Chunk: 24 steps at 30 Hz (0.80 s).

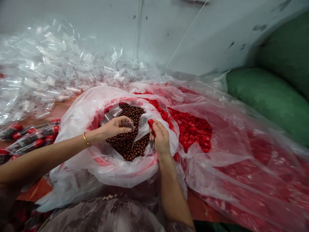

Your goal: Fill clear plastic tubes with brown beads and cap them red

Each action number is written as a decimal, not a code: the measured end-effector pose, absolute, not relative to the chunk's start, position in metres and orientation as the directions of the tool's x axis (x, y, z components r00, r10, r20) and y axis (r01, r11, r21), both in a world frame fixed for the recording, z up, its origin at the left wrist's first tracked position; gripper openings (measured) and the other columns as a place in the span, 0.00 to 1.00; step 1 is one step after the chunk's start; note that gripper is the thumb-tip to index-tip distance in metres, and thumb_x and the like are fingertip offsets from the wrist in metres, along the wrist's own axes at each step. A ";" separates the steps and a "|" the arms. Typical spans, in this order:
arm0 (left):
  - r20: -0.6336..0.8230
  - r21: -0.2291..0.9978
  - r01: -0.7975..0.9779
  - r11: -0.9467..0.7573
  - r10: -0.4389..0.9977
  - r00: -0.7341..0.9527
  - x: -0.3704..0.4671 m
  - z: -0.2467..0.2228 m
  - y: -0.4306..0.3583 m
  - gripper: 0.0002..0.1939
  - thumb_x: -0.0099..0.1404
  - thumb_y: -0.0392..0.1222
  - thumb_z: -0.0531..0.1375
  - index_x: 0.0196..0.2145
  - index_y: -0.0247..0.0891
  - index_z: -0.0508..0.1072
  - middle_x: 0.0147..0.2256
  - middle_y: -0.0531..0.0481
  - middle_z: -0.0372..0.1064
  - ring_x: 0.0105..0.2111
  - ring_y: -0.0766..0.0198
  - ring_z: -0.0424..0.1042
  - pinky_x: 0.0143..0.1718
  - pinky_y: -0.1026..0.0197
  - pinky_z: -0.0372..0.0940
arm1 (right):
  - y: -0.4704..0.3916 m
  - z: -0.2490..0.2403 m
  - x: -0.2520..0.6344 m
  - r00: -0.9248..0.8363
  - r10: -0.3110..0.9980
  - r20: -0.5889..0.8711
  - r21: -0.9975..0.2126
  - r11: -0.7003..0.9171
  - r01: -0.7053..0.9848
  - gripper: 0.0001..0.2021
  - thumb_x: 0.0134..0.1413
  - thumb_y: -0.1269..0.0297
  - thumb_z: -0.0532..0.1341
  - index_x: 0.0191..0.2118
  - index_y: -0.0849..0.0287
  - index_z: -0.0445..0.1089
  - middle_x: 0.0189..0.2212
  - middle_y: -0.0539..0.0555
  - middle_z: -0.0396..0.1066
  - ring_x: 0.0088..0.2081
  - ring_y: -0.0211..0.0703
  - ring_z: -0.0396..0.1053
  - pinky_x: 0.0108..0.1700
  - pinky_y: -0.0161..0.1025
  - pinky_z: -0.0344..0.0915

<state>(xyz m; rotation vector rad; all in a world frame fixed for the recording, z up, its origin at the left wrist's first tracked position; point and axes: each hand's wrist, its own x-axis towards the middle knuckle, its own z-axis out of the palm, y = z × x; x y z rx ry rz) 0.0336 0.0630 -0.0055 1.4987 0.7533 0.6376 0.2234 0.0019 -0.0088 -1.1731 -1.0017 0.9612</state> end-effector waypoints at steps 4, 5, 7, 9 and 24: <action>0.040 0.990 0.071 -0.118 0.742 0.670 0.028 0.000 0.054 0.14 0.59 0.34 0.61 0.44 0.31 0.68 0.44 0.44 0.72 0.43 0.64 0.71 0.48 0.60 0.65 | 0.001 -0.010 0.220 0.290 0.947 0.140 -0.988 0.154 -0.026 0.16 0.49 0.48 0.64 0.34 0.56 0.69 0.18 0.42 0.58 0.14 0.27 0.50 0.17 0.30 0.51; 0.062 0.980 0.095 -0.175 0.723 0.688 0.026 0.000 0.053 0.15 0.60 0.35 0.61 0.45 0.31 0.68 0.45 0.44 0.72 0.43 0.64 0.71 0.48 0.60 0.65 | 0.000 -0.010 0.220 0.295 0.943 0.154 -0.985 0.169 -0.024 0.16 0.49 0.49 0.64 0.35 0.56 0.69 0.18 0.42 0.58 0.15 0.27 0.50 0.17 0.30 0.51; 0.085 0.948 0.151 -0.279 0.681 0.727 0.023 0.001 0.054 0.16 0.62 0.38 0.59 0.47 0.32 0.68 0.44 0.44 0.72 0.42 0.63 0.71 0.47 0.59 0.66 | -0.001 -0.007 0.218 0.290 0.938 0.190 -0.979 0.202 -0.012 0.15 0.51 0.49 0.64 0.37 0.56 0.70 0.19 0.42 0.58 0.15 0.27 0.50 0.18 0.30 0.52; 0.093 0.918 0.186 -0.351 0.646 0.758 0.020 0.001 0.056 0.16 0.63 0.40 0.58 0.48 0.32 0.68 0.43 0.45 0.73 0.42 0.62 0.71 0.45 0.59 0.66 | -0.002 -0.003 0.216 0.256 0.940 0.226 -0.974 0.226 0.032 0.15 0.53 0.50 0.63 0.40 0.55 0.71 0.19 0.42 0.59 0.16 0.28 0.51 0.18 0.30 0.51; 0.179 0.842 0.229 -0.488 0.654 0.735 0.016 0.010 0.054 0.13 0.67 0.48 0.52 0.39 0.35 0.64 0.33 0.51 0.66 0.32 0.65 0.64 0.37 0.61 0.63 | 0.006 -0.004 0.200 -0.127 0.836 0.534 -0.574 0.468 0.672 0.19 0.65 0.58 0.52 0.55 0.56 0.71 0.41 0.57 0.77 0.45 0.46 0.74 0.48 0.44 0.71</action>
